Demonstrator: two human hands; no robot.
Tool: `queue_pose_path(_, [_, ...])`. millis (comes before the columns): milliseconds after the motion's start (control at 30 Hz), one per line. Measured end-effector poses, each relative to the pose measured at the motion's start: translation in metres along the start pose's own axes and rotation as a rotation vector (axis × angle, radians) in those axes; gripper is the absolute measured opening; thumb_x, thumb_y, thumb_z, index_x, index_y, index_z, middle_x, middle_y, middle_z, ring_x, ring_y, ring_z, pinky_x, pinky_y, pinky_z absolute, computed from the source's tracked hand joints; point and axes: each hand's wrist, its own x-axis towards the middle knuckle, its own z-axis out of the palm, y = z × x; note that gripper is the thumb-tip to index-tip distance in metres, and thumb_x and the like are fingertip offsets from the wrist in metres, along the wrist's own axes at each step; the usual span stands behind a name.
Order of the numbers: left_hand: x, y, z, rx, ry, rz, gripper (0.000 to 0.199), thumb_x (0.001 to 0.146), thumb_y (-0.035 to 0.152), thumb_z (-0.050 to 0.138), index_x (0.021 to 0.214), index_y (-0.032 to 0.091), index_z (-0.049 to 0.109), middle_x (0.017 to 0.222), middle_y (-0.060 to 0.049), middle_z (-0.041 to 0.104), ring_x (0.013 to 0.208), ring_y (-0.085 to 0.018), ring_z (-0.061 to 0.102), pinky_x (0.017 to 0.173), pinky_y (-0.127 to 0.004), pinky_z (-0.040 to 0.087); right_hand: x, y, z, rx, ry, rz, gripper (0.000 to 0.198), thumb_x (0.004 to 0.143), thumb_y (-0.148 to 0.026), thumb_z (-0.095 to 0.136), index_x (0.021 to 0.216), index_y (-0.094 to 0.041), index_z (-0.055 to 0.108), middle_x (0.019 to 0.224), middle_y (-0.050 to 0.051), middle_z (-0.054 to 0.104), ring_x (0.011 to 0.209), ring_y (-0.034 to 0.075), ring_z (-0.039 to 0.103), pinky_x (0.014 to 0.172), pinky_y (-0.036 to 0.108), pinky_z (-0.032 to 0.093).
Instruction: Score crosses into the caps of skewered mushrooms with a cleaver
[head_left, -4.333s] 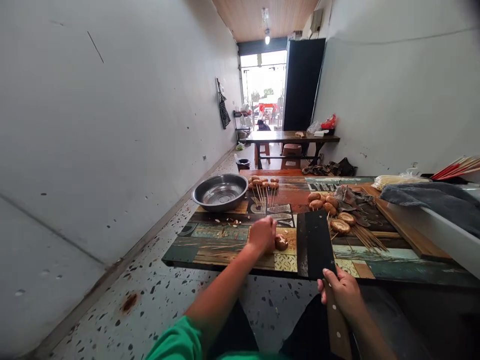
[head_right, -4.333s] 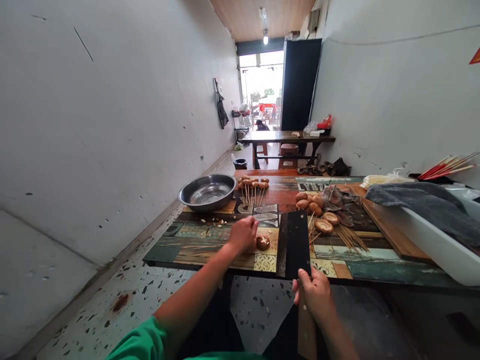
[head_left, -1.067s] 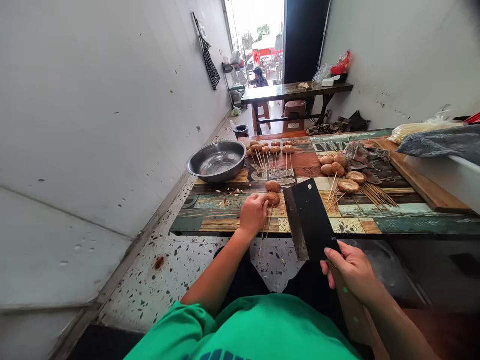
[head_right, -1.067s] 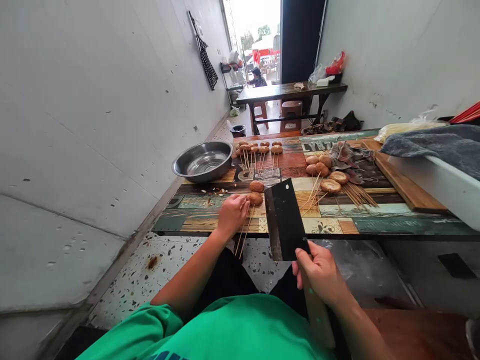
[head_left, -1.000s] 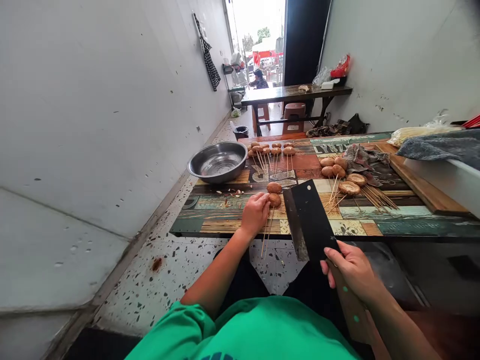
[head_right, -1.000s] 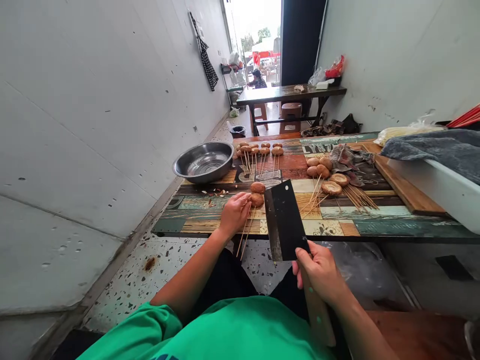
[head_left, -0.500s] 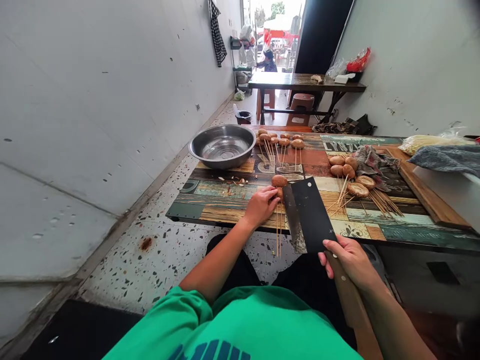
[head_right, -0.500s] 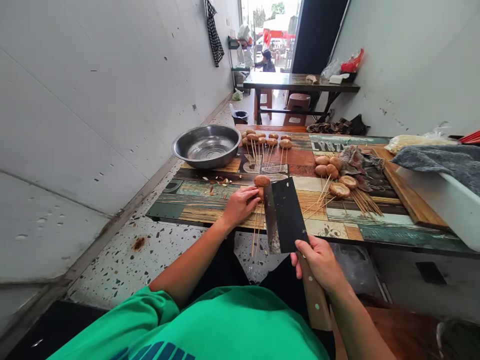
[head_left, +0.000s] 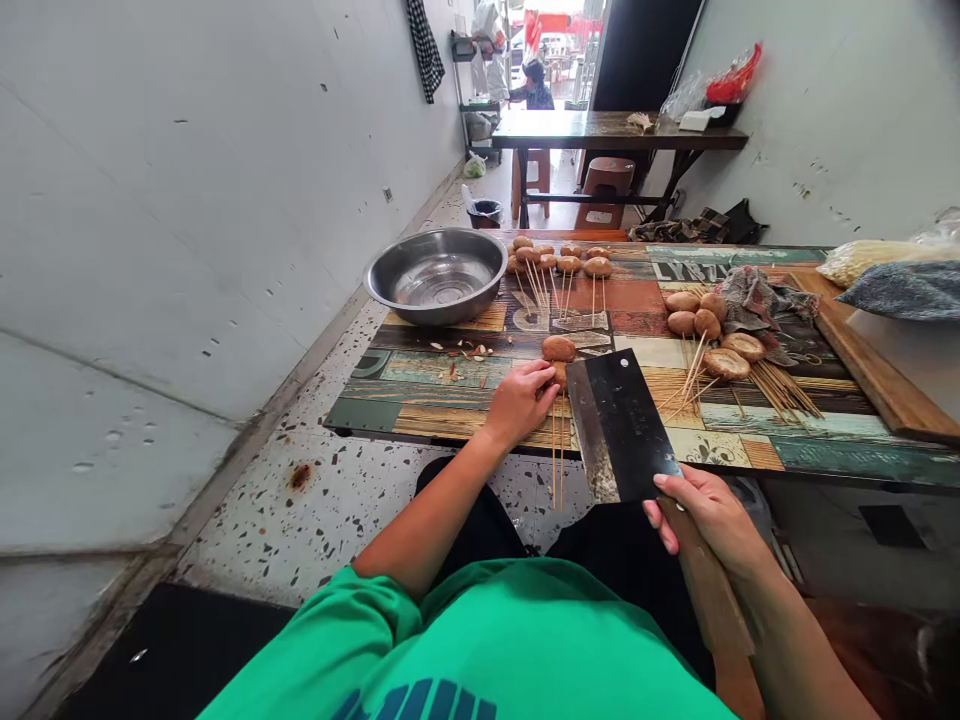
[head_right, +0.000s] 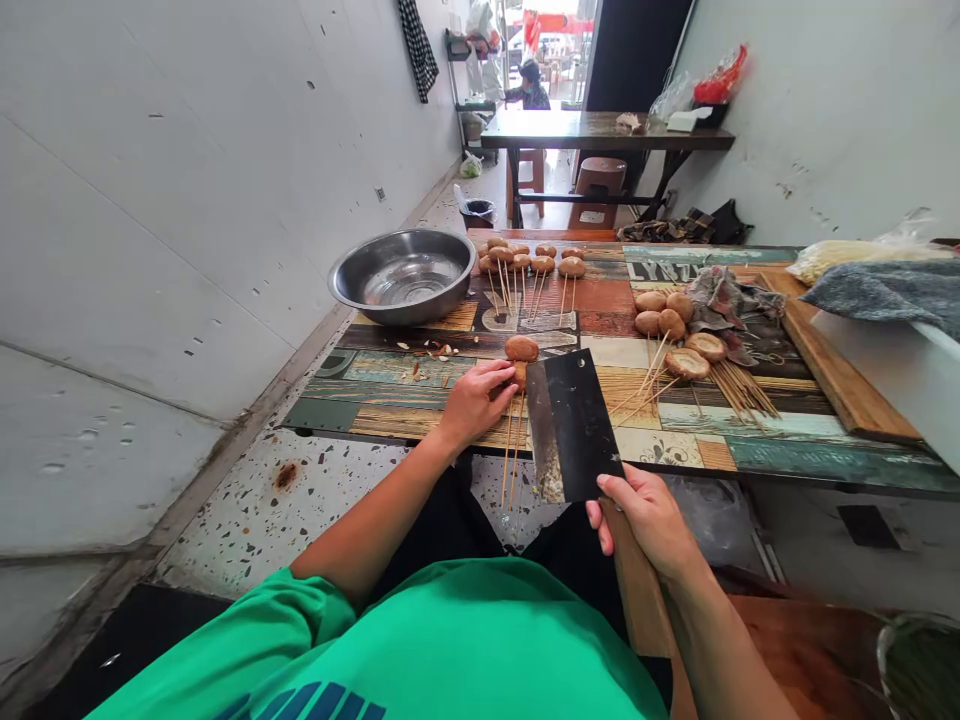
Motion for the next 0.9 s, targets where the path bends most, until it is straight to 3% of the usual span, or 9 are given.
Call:
queue_pose_path(333, [0.0, 0.001, -0.001, -0.025, 0.002, -0.016, 0.017, 0.085, 0.022, 0.061, 0.1, 0.018, 0.069, 0.114, -0.008, 0.067, 0.108, -0.019, 0.061, 0.099, -0.033, 0.048, 0.013, -0.004, -0.002, 0.025, -0.017, 0.029, 0.03, 0.078, -0.047, 0.058, 0.069, -0.02, 0.047, 0.056, 0.0, 0.064, 0.035, 0.011, 0.051, 0.039, 0.023, 0.036])
queue_pose_path(500, [0.001, 0.003, -0.002, -0.007, -0.009, -0.022, 0.016, 0.085, 0.023, 0.062, 0.099, 0.02, 0.069, 0.112, -0.007, 0.067, 0.107, -0.019, 0.061, 0.098, -0.033, 0.048, 0.005, -0.011, -0.005, -0.091, -0.013, -0.003, 0.029, 0.081, -0.047, 0.052, 0.068, -0.021, 0.047, 0.057, 0.0, 0.064, 0.036, 0.012, 0.053, 0.041, 0.025, 0.038])
queue_pose_path(600, [0.0, 0.004, -0.002, -0.006, -0.009, 0.02, 0.018, 0.085, 0.025, 0.062, 0.1, 0.019, 0.069, 0.111, -0.007, 0.067, 0.105, -0.019, 0.062, 0.096, -0.033, 0.049, -0.01, -0.013, -0.003, -0.41, 0.089, -0.105, 0.033, 0.087, -0.047, 0.043, 0.064, -0.023, 0.048, 0.047, 0.0, 0.059, 0.037, 0.015, 0.053, 0.042, 0.027, 0.038])
queue_pose_path(667, [-0.001, 0.003, -0.002, -0.006, -0.01, 0.066, 0.018, 0.086, 0.025, 0.062, 0.1, 0.018, 0.069, 0.111, -0.008, 0.067, 0.102, -0.019, 0.062, 0.094, -0.034, 0.05, -0.019, -0.014, 0.002, -0.745, 0.199, -0.257, 0.032, 0.088, -0.041, 0.04, 0.064, -0.022, 0.051, 0.045, 0.002, 0.057, 0.041, 0.017, 0.055, 0.044, 0.028, 0.037])
queue_pose_path(767, [-0.001, 0.002, -0.002, 0.004, -0.011, 0.116, 0.017, 0.087, 0.025, 0.06, 0.099, 0.017, 0.069, 0.108, -0.008, 0.068, 0.099, -0.019, 0.062, 0.09, -0.034, 0.051, -0.028, -0.016, 0.013, -1.248, 0.327, -0.51, 0.024, 0.087, -0.025, 0.041, 0.084, -0.018, 0.063, 0.065, 0.009, 0.069, 0.052, 0.022, 0.063, 0.047, 0.03, 0.036])
queue_pose_path(833, [-0.001, 0.001, -0.002, 0.014, -0.024, 0.138, 0.015, 0.088, 0.023, 0.058, 0.097, 0.018, 0.069, 0.106, -0.007, 0.068, 0.098, -0.019, 0.062, 0.089, -0.033, 0.051, -0.031, -0.019, 0.021, -1.493, 0.344, -0.587, 0.024, 0.086, -0.016, 0.042, 0.091, -0.016, 0.066, 0.07, 0.01, 0.071, 0.053, 0.023, 0.065, 0.045, 0.03, 0.034])
queue_pose_path(900, [-0.001, -0.001, -0.002, 0.025, -0.035, 0.147, 0.014, 0.086, 0.019, 0.058, 0.094, 0.017, 0.069, 0.106, -0.008, 0.068, 0.099, -0.02, 0.062, 0.089, -0.033, 0.051, -0.032, -0.023, 0.029, -1.652, 0.348, -0.605, 0.021, 0.083, -0.009, 0.047, 0.086, -0.014, 0.067, 0.06, 0.007, 0.066, 0.045, 0.023, 0.062, 0.04, 0.029, 0.028])
